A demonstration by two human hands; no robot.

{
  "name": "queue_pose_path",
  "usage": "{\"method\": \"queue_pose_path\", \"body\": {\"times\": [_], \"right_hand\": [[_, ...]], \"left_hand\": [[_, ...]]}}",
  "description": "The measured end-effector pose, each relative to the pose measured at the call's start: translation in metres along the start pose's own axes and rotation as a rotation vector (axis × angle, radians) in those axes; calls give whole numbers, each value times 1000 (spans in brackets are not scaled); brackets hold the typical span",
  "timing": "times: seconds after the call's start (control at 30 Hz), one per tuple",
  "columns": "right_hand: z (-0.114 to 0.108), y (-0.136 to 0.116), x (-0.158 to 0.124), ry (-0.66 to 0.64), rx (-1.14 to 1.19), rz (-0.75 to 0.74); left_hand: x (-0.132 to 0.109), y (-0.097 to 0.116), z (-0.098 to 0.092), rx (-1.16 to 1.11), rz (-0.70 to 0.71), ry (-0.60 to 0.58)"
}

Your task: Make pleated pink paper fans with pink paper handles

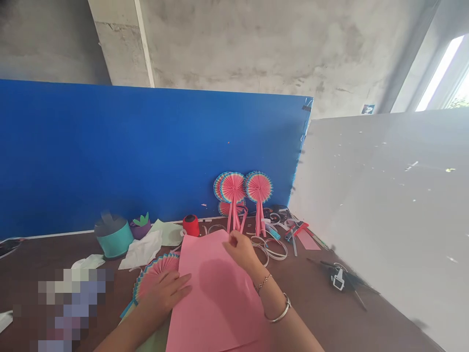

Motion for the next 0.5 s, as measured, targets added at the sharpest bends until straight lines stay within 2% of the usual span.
{"method": "queue_pose_path", "body": {"times": [0.07,0.13,0.17,0.23,0.3,0.33,0.43,0.5], "right_hand": [[7,-24,-16,-325,41,-74],[7,-43,-43,-598,18,-93],[7,-50,-58,-710,0,-103],[6,-58,-88,-844,-91,-187],[10,-58,-112,-848,-238,-293],[13,-57,-121,-791,-296,-358],[19,-57,-130,-499,-437,-514],[18,-57,-125,-313,-497,-544]], "left_hand": [[1,5,-3,3,-4,-29],[-1,16,-7,-13,34,-24],[-2,19,-9,-23,15,-24],[-2,24,-14,-34,-15,8],[3,24,-20,-43,-35,43],[7,22,-23,-51,-38,51],[22,10,-29,-85,-56,-29],[30,-2,-30,-100,-70,-75]]}}
Point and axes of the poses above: each hand's wrist, its own x-axis towards the middle knuckle, its own z-axis out of the palm, y = z × x, the point moved 5 cm from there along x, towards the middle knuckle, and after that the axes turned 2 degrees about -z, right-handed, at the moved point
